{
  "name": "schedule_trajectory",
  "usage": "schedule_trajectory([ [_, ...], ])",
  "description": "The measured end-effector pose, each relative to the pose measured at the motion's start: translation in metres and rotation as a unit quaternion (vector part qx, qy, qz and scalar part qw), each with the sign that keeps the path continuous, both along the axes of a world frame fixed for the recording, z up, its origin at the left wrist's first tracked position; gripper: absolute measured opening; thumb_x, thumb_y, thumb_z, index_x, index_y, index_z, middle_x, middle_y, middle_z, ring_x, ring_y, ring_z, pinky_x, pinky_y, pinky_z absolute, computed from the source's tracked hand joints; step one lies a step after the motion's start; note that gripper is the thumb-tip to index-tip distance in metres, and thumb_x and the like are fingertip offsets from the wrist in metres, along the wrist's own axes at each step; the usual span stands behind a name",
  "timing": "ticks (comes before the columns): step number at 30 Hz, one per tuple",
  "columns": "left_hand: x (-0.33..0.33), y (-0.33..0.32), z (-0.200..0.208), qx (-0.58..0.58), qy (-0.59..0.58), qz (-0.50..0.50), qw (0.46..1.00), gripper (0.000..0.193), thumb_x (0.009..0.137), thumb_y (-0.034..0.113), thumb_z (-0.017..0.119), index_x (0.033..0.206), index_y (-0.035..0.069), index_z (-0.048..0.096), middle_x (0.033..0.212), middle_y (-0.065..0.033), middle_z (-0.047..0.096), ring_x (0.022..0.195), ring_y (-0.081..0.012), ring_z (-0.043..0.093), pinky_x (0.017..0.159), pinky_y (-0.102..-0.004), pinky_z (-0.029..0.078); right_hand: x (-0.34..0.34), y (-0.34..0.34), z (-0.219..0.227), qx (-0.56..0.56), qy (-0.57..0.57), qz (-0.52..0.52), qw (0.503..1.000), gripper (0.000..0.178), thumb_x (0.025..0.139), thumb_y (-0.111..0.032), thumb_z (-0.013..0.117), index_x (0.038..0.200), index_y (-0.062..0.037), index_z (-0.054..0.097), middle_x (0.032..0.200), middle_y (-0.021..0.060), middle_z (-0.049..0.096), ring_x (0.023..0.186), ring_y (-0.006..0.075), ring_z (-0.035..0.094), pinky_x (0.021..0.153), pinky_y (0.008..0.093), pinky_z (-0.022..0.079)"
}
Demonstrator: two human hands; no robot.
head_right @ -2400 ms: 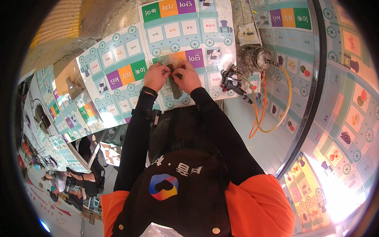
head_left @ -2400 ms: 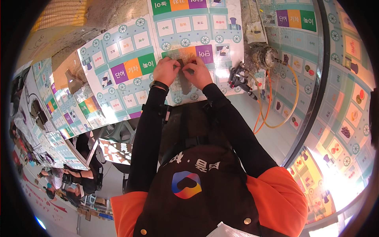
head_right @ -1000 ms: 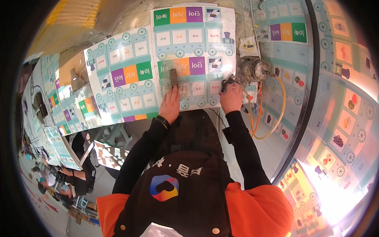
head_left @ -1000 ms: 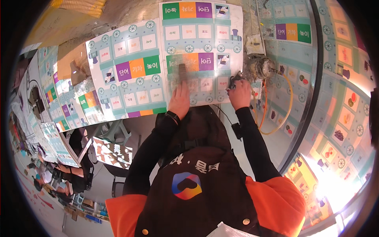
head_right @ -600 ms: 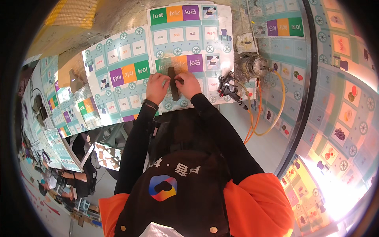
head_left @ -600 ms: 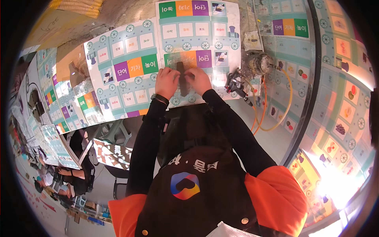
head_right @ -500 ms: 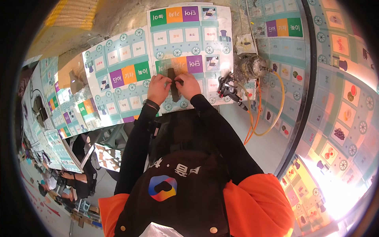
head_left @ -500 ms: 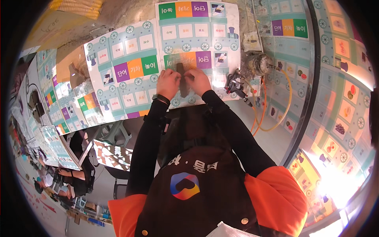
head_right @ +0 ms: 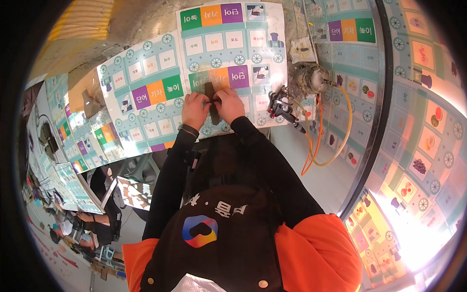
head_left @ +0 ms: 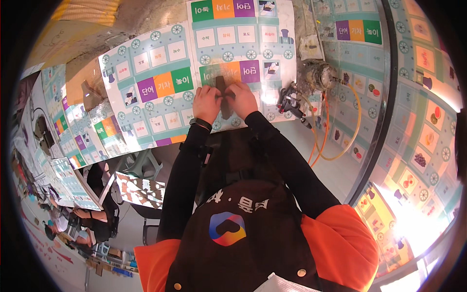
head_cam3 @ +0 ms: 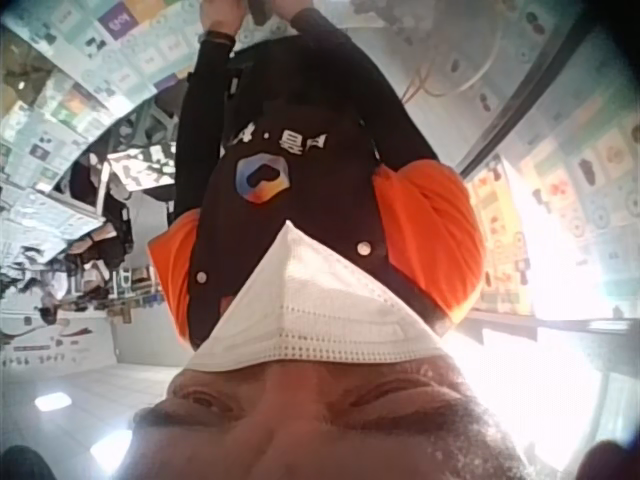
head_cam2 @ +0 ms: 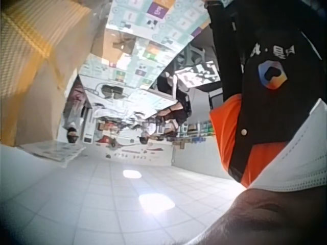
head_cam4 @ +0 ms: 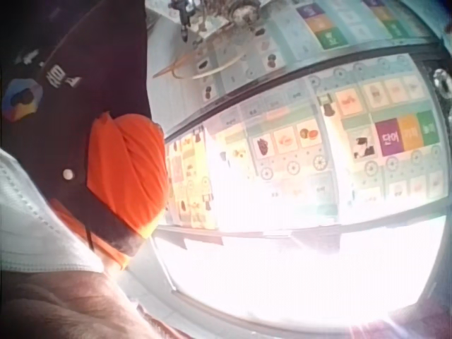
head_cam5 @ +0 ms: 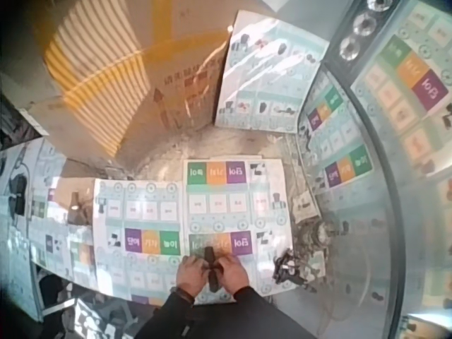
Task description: The recorder applies adhesive to the edges of synthetic shoe upper components and joins them.
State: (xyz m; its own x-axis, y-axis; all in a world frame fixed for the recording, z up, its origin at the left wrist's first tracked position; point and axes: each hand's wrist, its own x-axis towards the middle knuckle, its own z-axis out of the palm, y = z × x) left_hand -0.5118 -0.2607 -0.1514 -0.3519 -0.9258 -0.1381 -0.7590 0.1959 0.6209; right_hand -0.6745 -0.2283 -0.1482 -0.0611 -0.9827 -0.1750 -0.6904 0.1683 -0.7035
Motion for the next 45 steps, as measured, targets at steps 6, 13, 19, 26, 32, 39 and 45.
schedule_trajectory([
  [6,-0.001,0.012,-0.006,-0.044,0.004,0.008,0.999,0.011,0.077,0.011,0.076,0.084,0.012,0.067,0.088,-0.0055,0.06,0.091,-0.0308,0.058,0.079,-0.0423,0.05,0.0,0.001,-0.001,-0.016,0.0,0.003,1.0,0.013,0.078,-0.007,0.072,0.086,-0.0092,0.062,0.091,0.0105,0.061,0.097,0.0347,0.059,0.08,0.0453,0.051],
  [13,-0.005,0.017,-0.003,-0.01,0.043,0.07,0.997,0.009,0.08,0.011,0.074,0.085,0.013,0.068,0.086,-0.0051,0.059,0.089,-0.0304,0.058,0.076,-0.0419,0.05,-0.001,0.001,-0.001,-0.02,-0.004,0.001,1.0,0.011,0.078,-0.008,0.072,0.086,-0.0089,0.064,0.091,0.0101,0.062,0.095,0.0339,0.06,0.08,0.0446,0.051],
  [19,-0.005,0.021,-0.004,-0.05,0.02,0.058,0.997,0.009,0.082,0.014,0.074,0.09,0.014,0.071,0.089,-0.0042,0.06,0.09,-0.0295,0.058,0.077,-0.0416,0.051,0.003,0.003,0.003,-0.014,0.01,-0.015,1.0,0.011,0.079,-0.009,0.071,0.088,-0.0102,0.066,0.093,0.0089,0.063,0.097,0.033,0.061,0.08,0.0447,0.052],
  [26,-0.002,0.016,-0.01,-0.058,0.014,0.047,0.997,0.014,0.082,0.015,0.073,0.096,0.015,0.074,0.09,-0.003,0.06,0.09,-0.0283,0.058,0.078,-0.0411,0.051,0.005,0.001,-0.006,-0.028,0.006,-0.01,1.0,0.01,0.08,-0.011,0.07,0.091,-0.0112,0.068,0.093,0.0086,0.064,0.096,0.0322,0.062,0.077,0.0444,0.053],
  [32,-0.012,0.013,-0.025,-0.084,-0.059,-0.002,0.995,0.007,0.081,0.017,0.063,0.077,0.013,0.065,0.083,-0.0103,0.061,0.081,-0.0307,0.06,0.071,-0.0449,0.049,-0.001,-0.004,-0.017,-0.039,0.035,0.034,0.998,0.013,0.08,-0.012,0.067,0.093,-0.0098,0.07,0.095,0.0126,0.068,0.094,0.0345,0.065,0.079,0.0446,0.054],
  [39,-0.013,0.056,0.006,-0.098,-0.017,-0.096,0.99,0.029,0.084,0.014,0.056,0.109,0.001,0.064,0.11,-0.014,0.059,0.109,-0.0325,0.054,0.093,-0.0442,0.047,-0.006,0.007,-0.001,-0.028,0.032,0.053,0.998,0.014,0.08,-0.009,0.068,0.094,-0.0097,0.068,0.101,0.013,0.066,0.1,0.0364,0.062,0.084,0.0442,0.052],
  [45,-0.01,0.082,0.004,-0.176,-0.201,-0.144,0.953,0.047,0.088,0.017,0.053,0.128,-0.005,0.059,0.137,-0.0204,0.054,0.122,-0.03,0.052,0.094,-0.0387,0.044,-0.003,0.004,-0.004,-0.052,0.026,0.064,0.996,0.01,0.081,-0.009,0.07,0.091,-0.0081,0.067,0.094,0.0124,0.064,0.094,0.0364,0.061,0.081,0.0449,0.05],
])
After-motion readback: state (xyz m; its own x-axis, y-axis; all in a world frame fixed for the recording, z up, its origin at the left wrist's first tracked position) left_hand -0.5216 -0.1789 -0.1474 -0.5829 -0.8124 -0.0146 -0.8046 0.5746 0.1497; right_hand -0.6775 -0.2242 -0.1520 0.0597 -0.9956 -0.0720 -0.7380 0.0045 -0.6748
